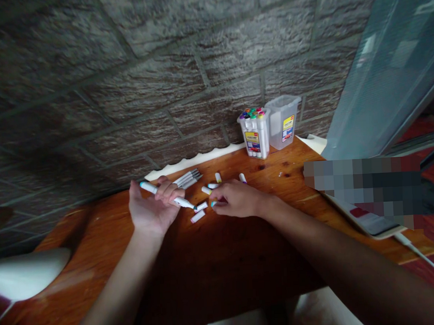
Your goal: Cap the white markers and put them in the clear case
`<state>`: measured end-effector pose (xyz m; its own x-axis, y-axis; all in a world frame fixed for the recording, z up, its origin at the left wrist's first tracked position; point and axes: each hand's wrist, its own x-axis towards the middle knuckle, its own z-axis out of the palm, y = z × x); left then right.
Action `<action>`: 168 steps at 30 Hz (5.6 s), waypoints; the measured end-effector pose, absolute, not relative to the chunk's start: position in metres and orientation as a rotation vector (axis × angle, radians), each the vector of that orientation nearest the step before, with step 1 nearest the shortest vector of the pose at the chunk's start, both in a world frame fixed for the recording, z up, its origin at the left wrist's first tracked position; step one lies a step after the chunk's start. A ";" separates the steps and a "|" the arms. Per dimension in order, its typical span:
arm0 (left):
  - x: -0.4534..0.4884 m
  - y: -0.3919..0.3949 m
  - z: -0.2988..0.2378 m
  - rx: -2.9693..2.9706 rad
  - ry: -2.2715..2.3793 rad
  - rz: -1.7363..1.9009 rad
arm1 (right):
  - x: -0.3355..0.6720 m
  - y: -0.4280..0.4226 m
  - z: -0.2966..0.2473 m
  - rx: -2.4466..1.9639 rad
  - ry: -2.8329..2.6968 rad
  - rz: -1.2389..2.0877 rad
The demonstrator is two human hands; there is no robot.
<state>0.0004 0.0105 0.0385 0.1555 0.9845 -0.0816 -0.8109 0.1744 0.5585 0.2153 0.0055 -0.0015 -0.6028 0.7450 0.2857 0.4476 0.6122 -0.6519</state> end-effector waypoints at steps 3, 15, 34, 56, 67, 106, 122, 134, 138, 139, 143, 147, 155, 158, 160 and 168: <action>-0.001 0.012 0.037 0.434 0.466 1.391 | 0.212 0.005 0.002 -0.933 -1.979 0.869; -0.002 0.011 0.037 0.484 0.404 1.506 | 0.206 0.007 0.004 -0.731 -1.480 1.426; 0.010 0.020 0.027 0.770 0.766 1.380 | 0.217 0.014 0.011 -0.781 -1.267 1.360; 0.041 -0.017 0.010 1.435 0.721 0.825 | 0.213 0.003 0.023 -0.586 -1.306 1.317; 0.034 -0.014 0.032 0.677 0.571 0.849 | 0.199 -0.010 0.019 -0.700 -1.534 1.200; 0.019 0.016 0.015 0.861 0.901 1.520 | 0.199 0.001 -0.003 -0.992 -1.681 0.906; 0.022 0.012 0.021 0.987 0.821 1.524 | 0.207 0.011 -0.003 -1.122 -1.540 1.089; 0.020 0.014 0.018 1.050 0.843 1.592 | 0.210 0.013 -0.003 -1.107 -1.537 0.981; 0.024 0.012 0.020 1.127 0.864 1.596 | 0.211 0.012 0.002 -1.068 -1.480 0.984; 0.025 0.011 0.020 1.143 0.864 1.600 | 0.211 0.012 0.004 -1.063 -1.468 0.985; 0.025 0.010 0.019 1.193 0.846 1.591 | 0.213 0.013 0.006 -1.040 -1.403 1.000; 0.025 0.009 0.017 1.240 0.838 1.568 | 0.215 0.017 0.005 -0.990 -1.304 1.011; 0.027 0.006 0.018 1.346 0.842 1.574 | 0.217 0.018 0.006 -0.939 -1.203 1.039; 0.026 0.007 0.016 1.382 0.862 1.565 | 0.218 0.018 0.008 -0.935 -1.201 1.025; 0.024 0.009 0.013 1.430 0.879 1.546 | 0.218 0.018 0.009 -0.928 -1.183 1.005; 0.025 0.001 0.004 1.819 1.062 1.318 | 0.222 0.026 0.012 -0.742 -0.890 1.126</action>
